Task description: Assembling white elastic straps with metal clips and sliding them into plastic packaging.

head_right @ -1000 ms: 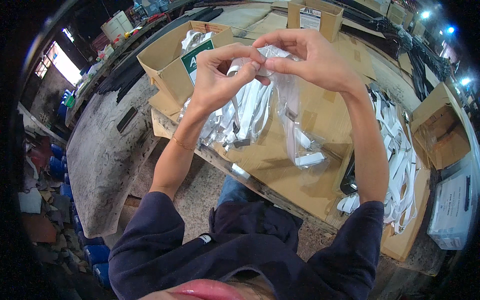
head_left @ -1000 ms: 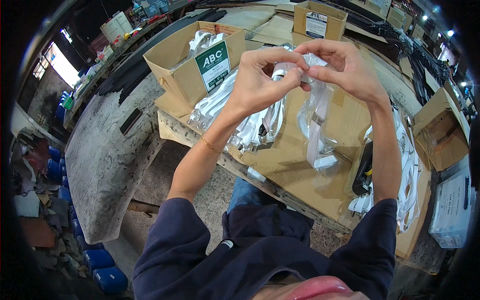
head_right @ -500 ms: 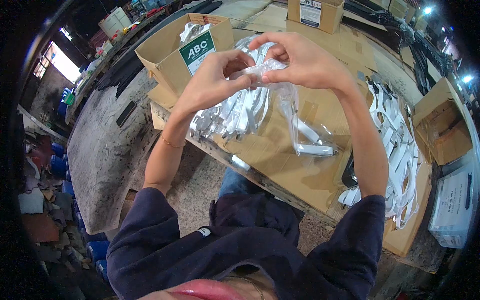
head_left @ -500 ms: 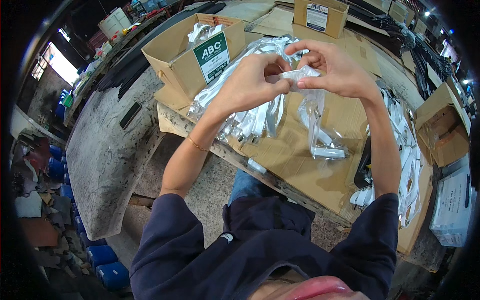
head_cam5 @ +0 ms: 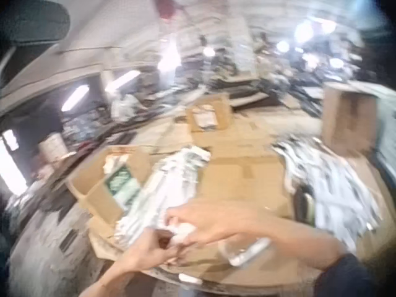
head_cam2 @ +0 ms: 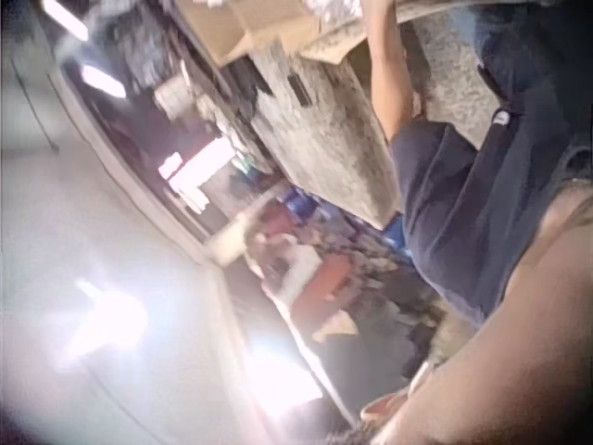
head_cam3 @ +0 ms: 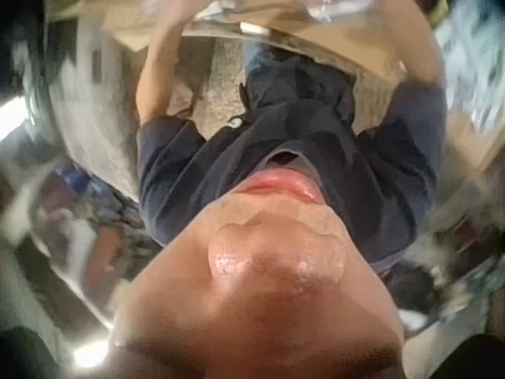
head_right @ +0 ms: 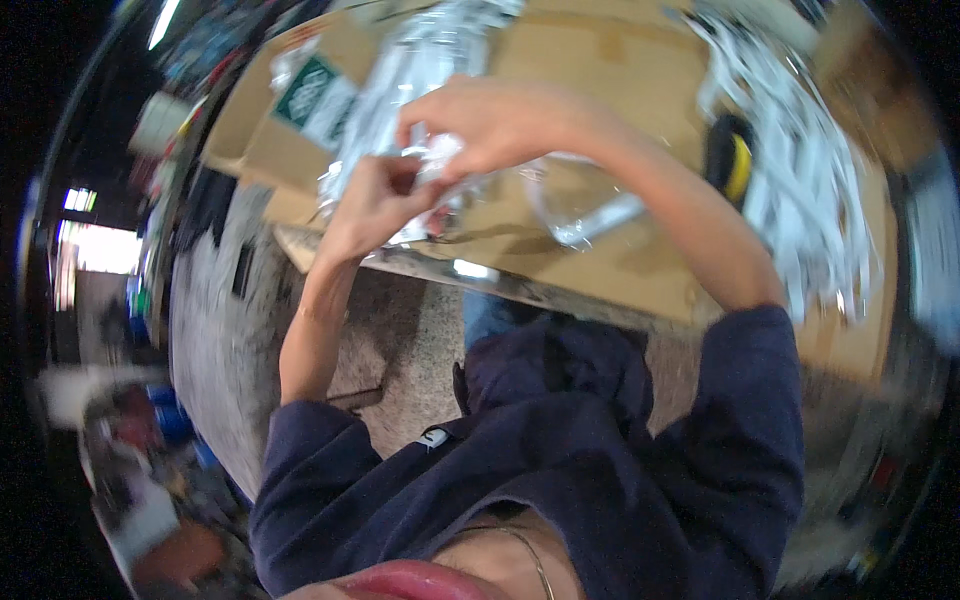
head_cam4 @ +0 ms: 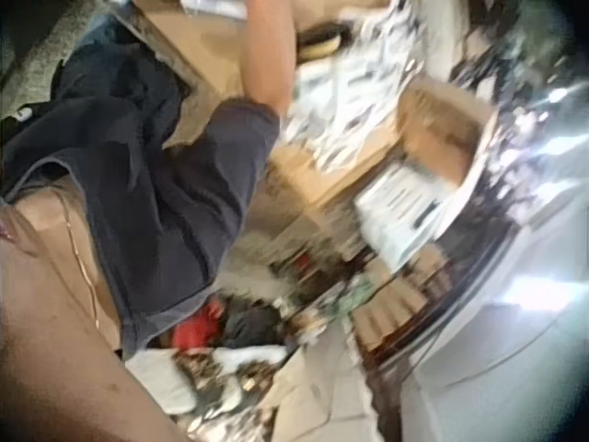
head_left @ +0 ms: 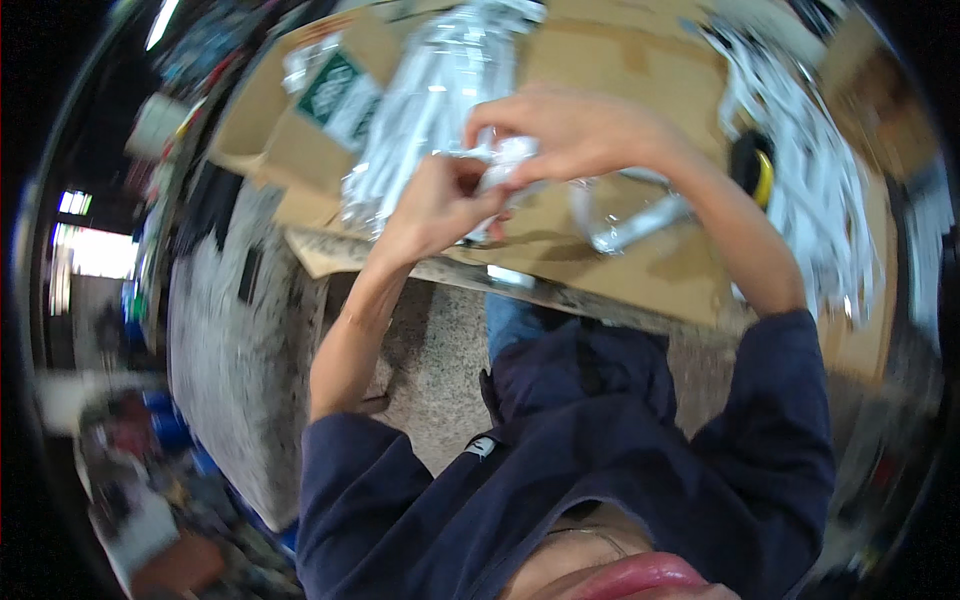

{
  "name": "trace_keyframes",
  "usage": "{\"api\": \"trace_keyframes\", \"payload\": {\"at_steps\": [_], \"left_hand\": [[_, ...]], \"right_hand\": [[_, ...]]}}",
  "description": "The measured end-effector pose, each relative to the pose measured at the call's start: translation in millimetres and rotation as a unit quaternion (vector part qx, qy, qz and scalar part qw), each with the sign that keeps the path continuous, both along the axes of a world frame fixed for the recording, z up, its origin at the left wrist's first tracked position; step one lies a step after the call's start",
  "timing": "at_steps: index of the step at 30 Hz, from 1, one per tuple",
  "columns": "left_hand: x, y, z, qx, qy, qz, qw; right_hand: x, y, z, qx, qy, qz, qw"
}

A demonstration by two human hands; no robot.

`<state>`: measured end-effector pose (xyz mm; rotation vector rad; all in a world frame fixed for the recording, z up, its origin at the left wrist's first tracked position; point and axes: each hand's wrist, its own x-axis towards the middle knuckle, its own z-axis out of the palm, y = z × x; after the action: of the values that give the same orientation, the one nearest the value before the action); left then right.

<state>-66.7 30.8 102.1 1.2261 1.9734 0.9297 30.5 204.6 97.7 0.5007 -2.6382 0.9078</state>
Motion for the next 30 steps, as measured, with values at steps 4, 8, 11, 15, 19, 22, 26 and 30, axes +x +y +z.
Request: {"api": "trace_keyframes", "payload": {"at_steps": [4,8,11,15,19,22,26,30], "left_hand": [[5,-39,-48,0.029,-0.215,0.125,0.968],[30,-63,-84,0.099,-0.354,0.143,0.919],[50,-72,-105,0.106,-0.407,0.161,0.893],[67,-74,-124,0.104,-0.409,0.188,0.887],[74,-70,-125,0.107,-0.425,0.181,0.881],[72,-65,-127,0.118,-0.435,0.171,0.876],[69,-60,-127,0.108,-0.429,0.165,0.882],[67,-59,-132,0.113,-0.407,0.157,0.892]], "right_hand": [[80,-31,-24,-0.064,0.137,-0.181,0.972],[209,-17,-54,-0.152,0.089,-0.537,0.825],[263,18,-92,-0.150,-0.006,-0.679,0.719],[263,51,-105,-0.247,-0.180,-0.669,0.678],[259,60,-104,-0.234,-0.242,-0.653,0.679],[254,63,-101,-0.313,-0.219,-0.629,0.678],[247,60,-108,-0.272,-0.193,-0.658,0.675],[247,54,-99,-0.287,-0.121,-0.674,0.669]]}}
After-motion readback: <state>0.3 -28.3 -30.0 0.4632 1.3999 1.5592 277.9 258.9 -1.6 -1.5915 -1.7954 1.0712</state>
